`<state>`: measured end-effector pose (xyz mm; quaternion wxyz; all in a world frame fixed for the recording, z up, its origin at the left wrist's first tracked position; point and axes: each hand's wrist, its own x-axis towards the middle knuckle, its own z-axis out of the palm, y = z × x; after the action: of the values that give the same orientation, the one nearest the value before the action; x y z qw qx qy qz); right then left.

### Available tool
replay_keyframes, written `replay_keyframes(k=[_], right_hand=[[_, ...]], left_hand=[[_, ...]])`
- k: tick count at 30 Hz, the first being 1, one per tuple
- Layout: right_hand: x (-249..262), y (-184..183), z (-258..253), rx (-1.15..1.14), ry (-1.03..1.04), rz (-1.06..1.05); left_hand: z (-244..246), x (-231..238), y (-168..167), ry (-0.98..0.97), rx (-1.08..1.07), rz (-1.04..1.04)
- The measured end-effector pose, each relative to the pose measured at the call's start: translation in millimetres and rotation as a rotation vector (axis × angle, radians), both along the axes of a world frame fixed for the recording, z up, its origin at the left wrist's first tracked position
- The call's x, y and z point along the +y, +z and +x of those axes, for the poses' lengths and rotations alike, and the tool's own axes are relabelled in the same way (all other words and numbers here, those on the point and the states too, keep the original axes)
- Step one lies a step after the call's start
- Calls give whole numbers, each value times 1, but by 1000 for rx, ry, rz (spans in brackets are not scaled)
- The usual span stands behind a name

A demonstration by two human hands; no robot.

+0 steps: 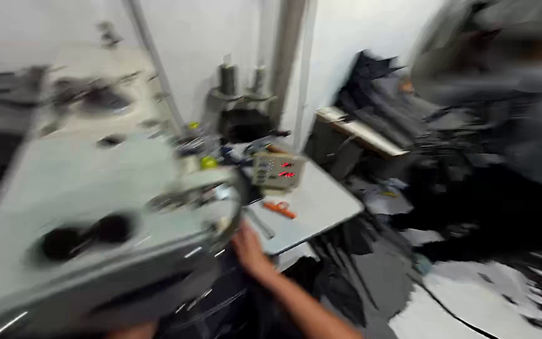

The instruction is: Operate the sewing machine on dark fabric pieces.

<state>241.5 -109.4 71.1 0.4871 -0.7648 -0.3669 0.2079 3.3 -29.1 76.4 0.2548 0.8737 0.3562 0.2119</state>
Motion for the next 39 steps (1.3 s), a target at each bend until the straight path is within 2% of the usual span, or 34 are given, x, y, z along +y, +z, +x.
replay_keyframes(k=[4, 9, 14, 20, 22, 25, 27, 28, 30, 31, 35, 39], right_hand=[[0, -17, 1, -81, 15, -82], [7, -8, 0, -110, -13, -13], [23, -15, 16, -236, 14, 129], [16, -10, 7, -119, 20, -14], [9, -9, 6, -233, -16, 33], [-19, -4, 0, -603, -86, 385], [-40, 7, -18, -688, 91, 620], [-49, 9, -31, -685, 273, 665], [-55, 3, -55, -821, 591, 622], [-51, 1, -62, -920, 652, 599], [-39, -2, -43, -1048, 473, 598], [-57, -5, -3, -1089, 297, 528]], left_hand=[[11, 9, -5, 100, -102, -113], [14, 17, -19, 52, -252, 227], [15, 16, -14, 45, -255, 286], [20, 12, -20, 56, -317, 436], [20, 15, -24, 45, -343, 401], [18, 14, -22, 38, -346, 353], [19, 13, -20, 48, -341, 372], [20, 13, -20, 56, -334, 373], [19, 10, -16, 66, -282, 319], [18, 8, -14, 66, -260, 295], [19, 13, -21, 50, -323, 412], [20, 15, -24, 34, -384, 423]])
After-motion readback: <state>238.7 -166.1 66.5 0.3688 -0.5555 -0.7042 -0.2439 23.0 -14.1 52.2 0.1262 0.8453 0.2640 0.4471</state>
